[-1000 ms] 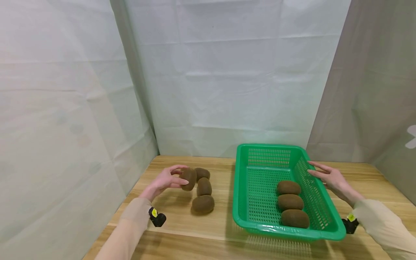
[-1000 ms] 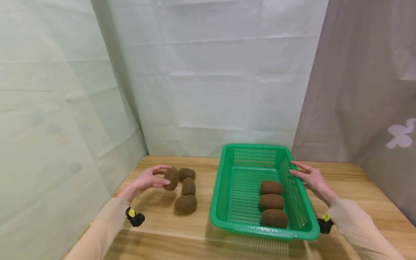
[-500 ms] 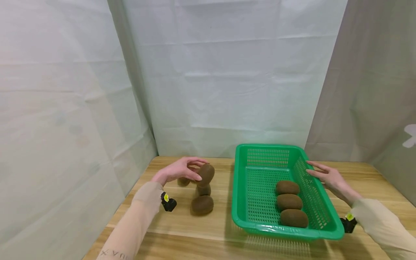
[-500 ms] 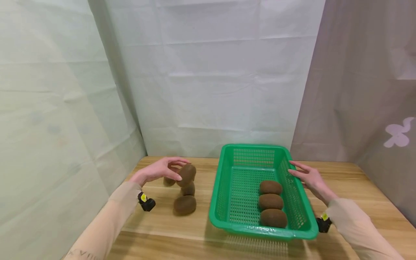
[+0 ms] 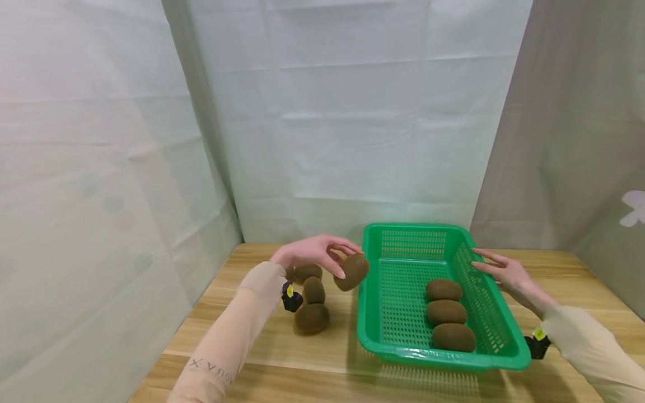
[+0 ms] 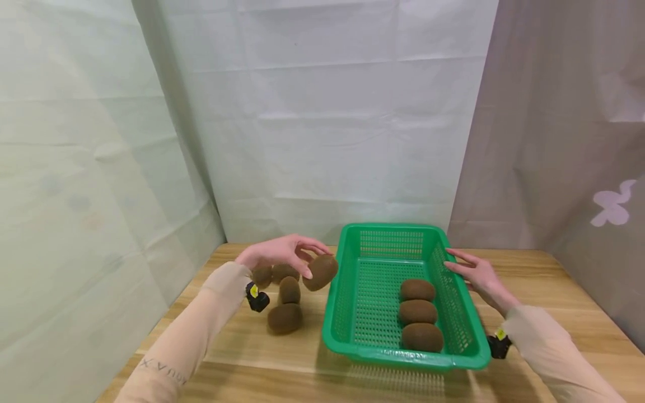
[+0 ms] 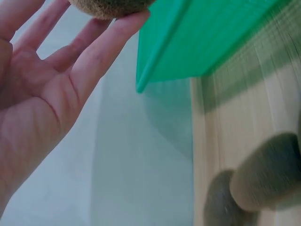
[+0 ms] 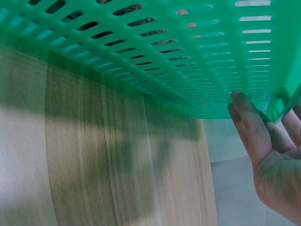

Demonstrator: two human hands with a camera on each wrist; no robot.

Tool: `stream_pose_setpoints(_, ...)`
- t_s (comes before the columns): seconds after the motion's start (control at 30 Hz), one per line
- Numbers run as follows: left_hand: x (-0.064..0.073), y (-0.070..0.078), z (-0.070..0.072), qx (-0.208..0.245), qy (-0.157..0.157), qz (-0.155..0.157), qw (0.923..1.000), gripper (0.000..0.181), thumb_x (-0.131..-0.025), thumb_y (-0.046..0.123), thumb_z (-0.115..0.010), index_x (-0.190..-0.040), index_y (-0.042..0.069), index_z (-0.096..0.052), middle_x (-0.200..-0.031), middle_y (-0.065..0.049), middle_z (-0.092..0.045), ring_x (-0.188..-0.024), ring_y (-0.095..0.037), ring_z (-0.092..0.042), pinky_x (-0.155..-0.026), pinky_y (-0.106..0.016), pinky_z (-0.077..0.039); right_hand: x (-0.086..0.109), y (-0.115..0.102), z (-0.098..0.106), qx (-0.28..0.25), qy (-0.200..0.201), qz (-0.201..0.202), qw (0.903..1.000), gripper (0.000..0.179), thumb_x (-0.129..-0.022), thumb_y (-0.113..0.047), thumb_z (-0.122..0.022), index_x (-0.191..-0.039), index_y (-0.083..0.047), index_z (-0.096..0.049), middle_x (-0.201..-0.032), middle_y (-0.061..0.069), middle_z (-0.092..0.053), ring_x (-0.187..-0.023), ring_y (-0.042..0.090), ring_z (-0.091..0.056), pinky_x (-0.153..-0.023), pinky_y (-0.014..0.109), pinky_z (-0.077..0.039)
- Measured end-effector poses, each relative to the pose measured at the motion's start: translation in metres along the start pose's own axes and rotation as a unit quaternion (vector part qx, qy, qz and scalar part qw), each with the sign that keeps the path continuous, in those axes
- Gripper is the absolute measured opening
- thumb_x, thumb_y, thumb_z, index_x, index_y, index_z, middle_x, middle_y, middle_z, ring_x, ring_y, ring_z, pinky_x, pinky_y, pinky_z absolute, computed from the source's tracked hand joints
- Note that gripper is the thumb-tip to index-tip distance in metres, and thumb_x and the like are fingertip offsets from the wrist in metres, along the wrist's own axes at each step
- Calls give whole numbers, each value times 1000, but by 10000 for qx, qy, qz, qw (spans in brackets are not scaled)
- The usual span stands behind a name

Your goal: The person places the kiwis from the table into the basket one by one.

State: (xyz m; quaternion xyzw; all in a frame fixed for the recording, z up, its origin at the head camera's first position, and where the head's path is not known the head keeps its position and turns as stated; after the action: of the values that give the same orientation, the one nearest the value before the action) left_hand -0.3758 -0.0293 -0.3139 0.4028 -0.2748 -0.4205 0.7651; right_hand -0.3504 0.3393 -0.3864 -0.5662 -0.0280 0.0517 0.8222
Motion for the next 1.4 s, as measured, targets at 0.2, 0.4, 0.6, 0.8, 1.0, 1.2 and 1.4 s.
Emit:
stream_pose_setpoints(0.2,-23,21,-15,-7,-614,-155,9980,54,-75,15,-76,-124,23,-55,-125,3,-50,-115,-16,-41,-85,-36,-44,-1,1,-1,21,22,-4,10000,66,-90,-36,-56,-142,-7,-28,-141,26,-19,-120,43,-31,-85,48,-41)
stream_pose_setpoints(0.4,-49,36,-36,-185,-1106,-148,9936,52,-74,13,-76,-122,21,-58,-127,10,-46,-114,-9,-41,-82,-33,-46,-1,0,0,98,58,65,9999,66,-90,-36,-55,-142,-6,-28,-141,26,-19,-120,43,-30,-87,51,-39)
stream_pose_setpoints(0.6,-76,37,-63,83,-1513,207,9882,52,-73,6,-76,-121,17,-59,-124,5,-45,-107,-13,-50,-78,-34,-48,1,0,-1,110,31,101,9999,66,-90,-35,-55,-142,-6,-27,-141,27,-19,-120,43,-31,-86,51,-39)
stream_pose_setpoints(0.8,-96,39,-85,-37,-1794,481,9826,51,-73,3,-75,-119,17,-59,-123,4,-45,-109,-7,-45,-77,-31,-48,3,-2,-3,138,35,160,9998,64,-91,-34,-55,-142,-6,-28,-140,27,-22,-119,43,-31,-87,54,-37)
stream_pose_setpoints(1.0,-108,40,-104,75,-2103,796,9744,49,-73,0,-73,-117,18,-60,-120,6,-46,-109,-5,-44,-76,-32,-49,5,-4,-5,39,17,137,9999,65,-91,-33,-55,-142,-5,-27,-141,27,-20,-120,44,-29,-88,57,-35)
stream_pose_setpoints(1.2,-114,36,-118,244,-2375,1017,9657,50,-72,-7,-72,-116,13,-59,-113,1,-51,-99,-13,-53,-74,-34,-49,5,-5,-7,33,30,121,9999,64,-91,-33,-55,-142,-6,-27,-141,26,-21,-120,43,-31,-87,54,-37)
stream_pose_setpoints(1.4,-117,28,-129,-38,-2492,1334,9592,51,-71,-8,-72,-115,14,-59,-113,3,-47,-102,-7,-48,-72,-33,-50,5,-6,-7,-18,-1,139,9999,63,-92,-32,-54,-142,-6,-26,-141,27,-19,-120,45,-29,-86,55,-37)
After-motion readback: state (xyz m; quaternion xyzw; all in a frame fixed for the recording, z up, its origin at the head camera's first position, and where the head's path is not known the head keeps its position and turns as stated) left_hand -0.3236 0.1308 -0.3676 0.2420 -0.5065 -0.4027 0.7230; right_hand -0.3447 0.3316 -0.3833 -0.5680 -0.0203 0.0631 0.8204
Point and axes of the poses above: each hand's wrist, its own x-axis away from the middle knuckle, its own z-axis out of the back of the hand, y = z × x, the point moved 8 cm from there along -x, towards the middle knuckle
